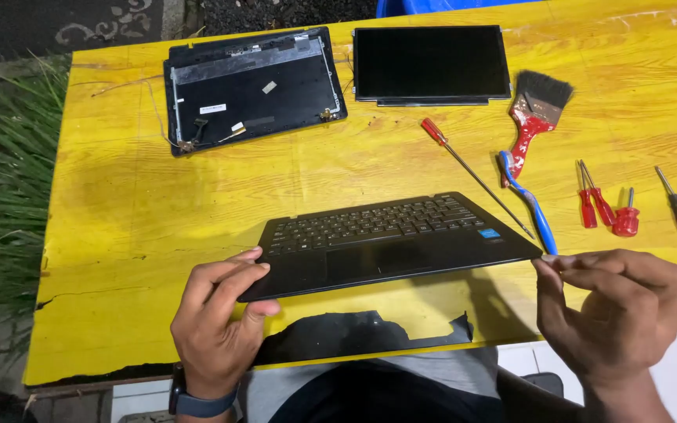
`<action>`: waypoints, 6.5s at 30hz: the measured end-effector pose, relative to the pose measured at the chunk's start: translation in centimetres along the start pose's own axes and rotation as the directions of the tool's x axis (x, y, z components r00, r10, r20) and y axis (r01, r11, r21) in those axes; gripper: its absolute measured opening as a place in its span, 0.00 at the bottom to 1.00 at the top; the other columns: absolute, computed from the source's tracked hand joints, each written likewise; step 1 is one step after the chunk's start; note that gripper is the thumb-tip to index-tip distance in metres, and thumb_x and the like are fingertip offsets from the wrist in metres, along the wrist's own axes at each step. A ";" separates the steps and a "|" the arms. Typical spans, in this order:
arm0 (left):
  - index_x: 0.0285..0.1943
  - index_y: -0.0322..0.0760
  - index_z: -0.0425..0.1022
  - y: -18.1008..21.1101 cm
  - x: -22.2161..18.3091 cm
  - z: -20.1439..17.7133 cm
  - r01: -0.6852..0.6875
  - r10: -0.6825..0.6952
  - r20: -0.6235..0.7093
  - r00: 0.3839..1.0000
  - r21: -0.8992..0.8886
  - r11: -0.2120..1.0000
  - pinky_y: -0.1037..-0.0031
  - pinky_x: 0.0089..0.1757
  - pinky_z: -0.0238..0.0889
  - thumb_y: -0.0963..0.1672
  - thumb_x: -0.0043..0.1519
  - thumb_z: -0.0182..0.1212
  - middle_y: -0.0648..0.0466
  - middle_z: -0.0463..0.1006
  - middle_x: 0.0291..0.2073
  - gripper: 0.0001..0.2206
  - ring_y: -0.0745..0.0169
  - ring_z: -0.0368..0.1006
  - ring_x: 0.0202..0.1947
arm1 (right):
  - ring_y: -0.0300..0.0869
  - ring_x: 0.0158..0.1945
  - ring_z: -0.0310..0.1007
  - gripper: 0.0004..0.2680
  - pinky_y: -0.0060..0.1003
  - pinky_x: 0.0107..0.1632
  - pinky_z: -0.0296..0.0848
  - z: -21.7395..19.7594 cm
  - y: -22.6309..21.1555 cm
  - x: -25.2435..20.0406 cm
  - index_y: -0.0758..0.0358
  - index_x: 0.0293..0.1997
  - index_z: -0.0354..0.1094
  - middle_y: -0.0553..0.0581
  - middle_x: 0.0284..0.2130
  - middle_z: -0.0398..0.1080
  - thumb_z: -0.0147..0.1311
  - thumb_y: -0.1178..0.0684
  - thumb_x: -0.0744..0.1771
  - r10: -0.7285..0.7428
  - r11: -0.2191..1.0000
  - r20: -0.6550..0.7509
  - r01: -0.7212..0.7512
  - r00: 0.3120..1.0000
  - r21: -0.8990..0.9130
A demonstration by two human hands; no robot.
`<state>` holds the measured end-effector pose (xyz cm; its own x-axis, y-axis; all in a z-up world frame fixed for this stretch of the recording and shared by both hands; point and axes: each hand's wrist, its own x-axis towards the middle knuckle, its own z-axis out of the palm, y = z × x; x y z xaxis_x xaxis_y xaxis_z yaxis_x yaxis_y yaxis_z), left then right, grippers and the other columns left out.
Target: Removing the keyboard cover and disconnecting internal ribbon cables from a laptop during disassembly.
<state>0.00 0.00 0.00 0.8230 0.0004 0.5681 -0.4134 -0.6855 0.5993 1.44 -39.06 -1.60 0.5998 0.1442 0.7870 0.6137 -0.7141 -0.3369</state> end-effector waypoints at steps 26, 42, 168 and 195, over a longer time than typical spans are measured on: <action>0.46 0.32 0.82 -0.7 -0.4 0.1 -0.023 0.024 0.013 1.000 -0.056 0.998 0.65 0.53 0.77 0.51 0.61 0.59 0.47 0.74 0.41 0.18 0.47 0.81 0.50 | 0.47 0.47 0.73 0.05 0.39 0.54 0.74 -0.1 -6.8 5.9 0.67 0.45 0.73 0.63 0.44 0.70 0.62 0.69 0.68 0.045 0.964 0.338 0.048 0.940 -0.260; 0.44 0.33 0.82 -0.1 0.0 -0.2 -0.028 0.029 0.020 0.999 -0.055 0.998 0.66 0.50 0.77 0.53 0.62 0.57 0.47 0.75 0.40 0.19 0.49 0.82 0.50 | 0.44 0.53 0.74 0.11 0.31 0.56 0.71 1.7 -8.6 3.7 0.64 0.54 0.69 0.62 0.53 0.67 0.57 0.62 0.65 0.105 0.994 0.474 -0.095 0.874 -0.046; 0.32 0.43 0.69 1.5 10.7 -0.3 -0.655 0.234 0.915 0.330 0.043 0.754 0.50 0.26 0.64 0.54 0.76 0.43 0.51 0.76 0.23 0.21 0.42 0.74 0.23 | 0.46 0.41 0.64 0.04 0.41 0.47 0.55 7.5 -3.7 1.8 0.52 0.50 0.74 0.51 0.43 0.71 0.56 0.52 0.71 -0.280 0.885 0.221 0.340 0.934 -0.317; 0.31 0.41 0.68 1.7 9.7 -0.1 -0.605 0.281 0.895 0.347 -0.015 0.796 0.50 0.30 0.64 0.52 0.75 0.45 0.48 0.75 0.22 0.21 0.39 0.73 0.24 | 0.47 0.35 0.63 0.02 0.41 0.42 0.56 8.2 -3.6 1.7 0.58 0.39 0.70 0.52 0.37 0.70 0.58 0.60 0.67 -0.354 0.913 0.114 0.370 0.928 -0.173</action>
<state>7.30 -1.07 6.57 0.5183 -0.8438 -0.1394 -0.8329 -0.5350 0.1417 4.47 -30.61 -3.25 0.3981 0.4650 0.7908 0.6932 -0.7171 0.0727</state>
